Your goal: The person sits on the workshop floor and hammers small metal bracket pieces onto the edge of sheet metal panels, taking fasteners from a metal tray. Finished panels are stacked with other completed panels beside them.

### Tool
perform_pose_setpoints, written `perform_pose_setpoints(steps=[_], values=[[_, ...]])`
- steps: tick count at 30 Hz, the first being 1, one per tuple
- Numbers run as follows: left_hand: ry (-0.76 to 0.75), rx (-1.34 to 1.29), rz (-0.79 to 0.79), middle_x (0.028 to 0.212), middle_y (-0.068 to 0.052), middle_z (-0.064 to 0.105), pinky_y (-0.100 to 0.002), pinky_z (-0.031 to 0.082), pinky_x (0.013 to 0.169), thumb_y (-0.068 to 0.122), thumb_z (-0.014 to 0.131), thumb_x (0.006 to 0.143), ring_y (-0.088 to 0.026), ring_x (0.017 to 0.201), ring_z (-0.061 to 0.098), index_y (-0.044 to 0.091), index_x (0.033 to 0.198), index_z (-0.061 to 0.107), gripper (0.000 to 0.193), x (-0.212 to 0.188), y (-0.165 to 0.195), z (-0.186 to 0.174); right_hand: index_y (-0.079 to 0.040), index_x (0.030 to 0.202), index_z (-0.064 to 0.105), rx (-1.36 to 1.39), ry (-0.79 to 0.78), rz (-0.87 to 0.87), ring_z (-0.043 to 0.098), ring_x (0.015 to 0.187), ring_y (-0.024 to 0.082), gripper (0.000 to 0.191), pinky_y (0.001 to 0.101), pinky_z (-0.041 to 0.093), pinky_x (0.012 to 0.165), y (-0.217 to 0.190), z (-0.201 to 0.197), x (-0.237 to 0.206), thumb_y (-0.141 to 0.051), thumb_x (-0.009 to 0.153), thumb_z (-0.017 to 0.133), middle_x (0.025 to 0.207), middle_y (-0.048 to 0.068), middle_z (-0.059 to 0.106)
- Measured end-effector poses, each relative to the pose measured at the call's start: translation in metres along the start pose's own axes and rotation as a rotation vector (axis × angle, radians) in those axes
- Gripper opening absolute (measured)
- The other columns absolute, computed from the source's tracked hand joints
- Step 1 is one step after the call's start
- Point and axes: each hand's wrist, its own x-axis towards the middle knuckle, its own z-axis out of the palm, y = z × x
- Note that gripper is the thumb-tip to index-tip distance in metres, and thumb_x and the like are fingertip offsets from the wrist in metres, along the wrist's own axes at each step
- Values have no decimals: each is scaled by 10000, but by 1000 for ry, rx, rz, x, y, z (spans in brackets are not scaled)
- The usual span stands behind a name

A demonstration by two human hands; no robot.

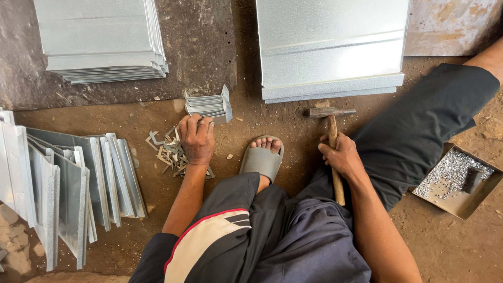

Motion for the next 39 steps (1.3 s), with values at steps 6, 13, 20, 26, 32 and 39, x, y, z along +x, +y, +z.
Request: perform_pose_setpoints(steps=[6, 13, 20, 26, 32, 39], values=[[11, -1, 5, 1153, -52, 577, -468, 457, 1015, 82, 842, 835, -294, 1159, 560, 109, 1072, 713, 271, -2, 2, 1, 38, 1054, 649, 6, 1, 10, 638, 565, 165, 231, 327, 547, 532, 3, 0, 1, -115, 888, 698, 687, 100, 647], [9, -62, -15, 1085, -115, 543, -495, 420, 978, 127, 846, 787, -332, 1110, 539, 105, 1015, 696, 274, 3, -1, -1, 37, 1036, 670, -11, 1, 12, 642, 547, 166, 230, 327, 537, 535, 6, 2, 7, -122, 875, 712, 657, 103, 659], [-200, -22, 60, 884, -65, 591, -446, 396, 909, 54, 798, 808, -260, 930, 571, 94, 871, 626, 188, 4, 3, -18, 62, 1051, 673, 3, 4, 34, 657, 570, 179, 284, 339, 545, 557, 6, 1, 9, -163, 886, 723, 679, 117, 674], [-1, -437, 38, 928, -47, 667, -405, 398, 896, 57, 760, 891, -257, 901, 640, 83, 960, 616, 161, 62, 36, -48, 120, 1196, 604, -161, 233, -338, 693, 742, 205, 466, 322, 552, 677, 2, -3, 1, -201, 907, 778, 1117, 225, 630], [-49, -641, 247, 834, 5, 656, -399, 370, 878, 121, 766, 910, -201, 853, 597, 136, 1002, 698, 116, 183, 115, -11, 22, 1328, 631, 165, 671, -440, 645, 923, 145, 340, 274, 530, 757, 32, -62, -49, -84, 1017, 716, 1119, 115, 664], [-62, -632, 303, 835, 19, 689, -420, 329, 877, 197, 821, 809, -225, 932, 564, 178, 877, 740, 107, 223, 205, 47, 19, 1195, 650, 176, 1024, -54, 649, 837, 187, 201, 300, 511, 702, 156, -162, -87, -71, 1016, 672, 955, 109, 684]])
